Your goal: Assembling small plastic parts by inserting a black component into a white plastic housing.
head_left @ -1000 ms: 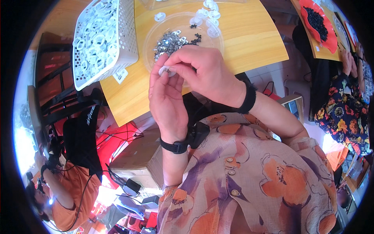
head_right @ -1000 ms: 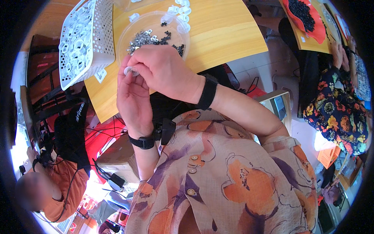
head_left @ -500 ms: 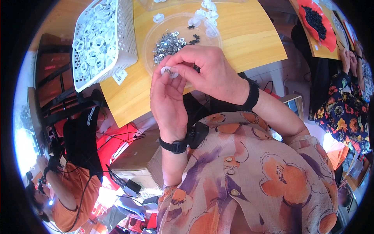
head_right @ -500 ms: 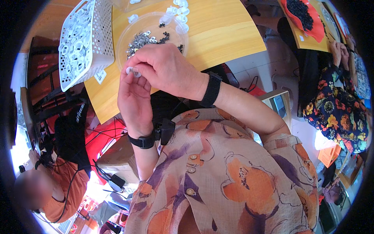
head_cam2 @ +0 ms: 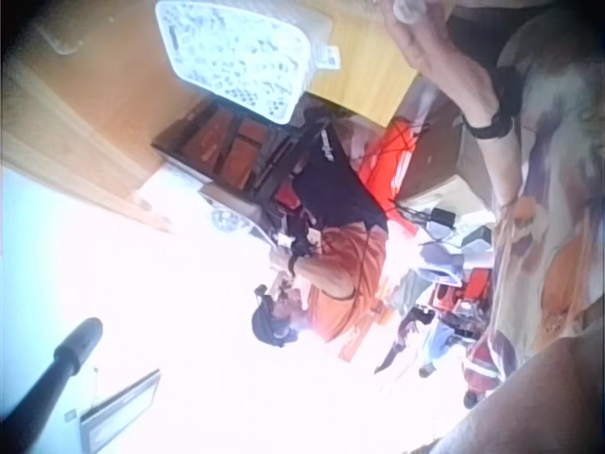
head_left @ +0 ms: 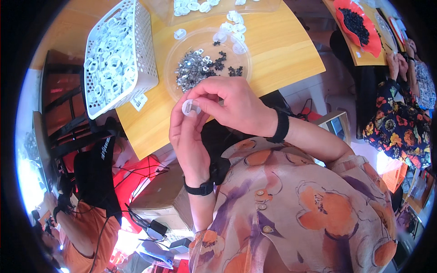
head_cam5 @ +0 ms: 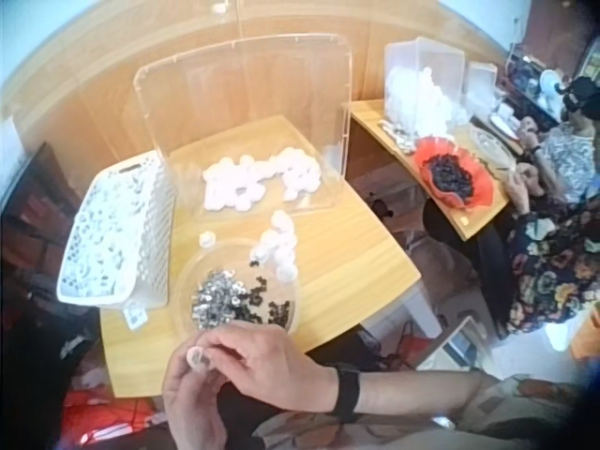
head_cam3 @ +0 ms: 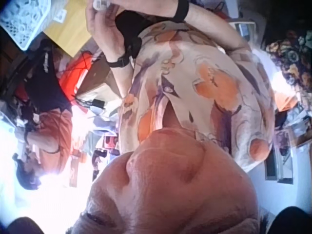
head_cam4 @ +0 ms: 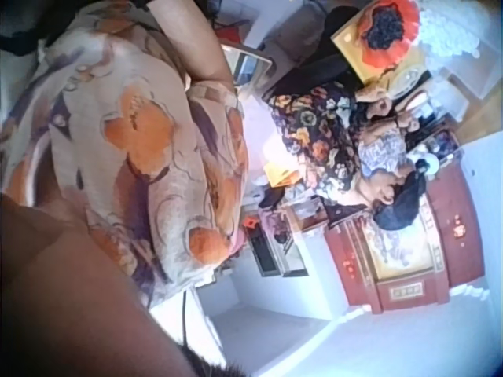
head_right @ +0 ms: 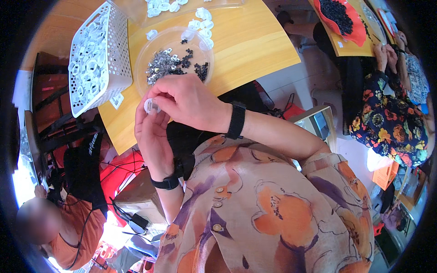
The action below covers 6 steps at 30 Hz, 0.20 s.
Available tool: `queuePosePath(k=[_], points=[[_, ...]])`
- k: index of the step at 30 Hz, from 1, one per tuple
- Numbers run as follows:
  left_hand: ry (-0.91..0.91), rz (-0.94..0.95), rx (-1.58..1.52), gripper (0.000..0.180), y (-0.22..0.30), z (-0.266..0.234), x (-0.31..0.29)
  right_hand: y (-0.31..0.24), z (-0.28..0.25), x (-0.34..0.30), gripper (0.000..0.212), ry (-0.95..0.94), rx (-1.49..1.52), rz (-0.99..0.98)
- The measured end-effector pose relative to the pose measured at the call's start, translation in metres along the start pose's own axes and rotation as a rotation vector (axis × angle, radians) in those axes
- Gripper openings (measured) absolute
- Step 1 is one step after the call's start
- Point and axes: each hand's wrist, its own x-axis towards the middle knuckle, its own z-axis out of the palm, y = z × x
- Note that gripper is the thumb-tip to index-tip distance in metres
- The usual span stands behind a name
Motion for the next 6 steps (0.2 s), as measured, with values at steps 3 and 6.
queuePosePath(k=[3, 6], points=[[0.045, 0.059, 0.079, 0.03, -0.002, -0.006, -0.004, -0.001, 0.005, -0.001, 0.011, -0.066, 0.025, 0.062], [0.031, 0.067, 0.109, 0.03, -0.004, -0.017, -0.004, 0.0, 0.009, -0.003, 0.012, -0.101, -0.102, -0.074]])
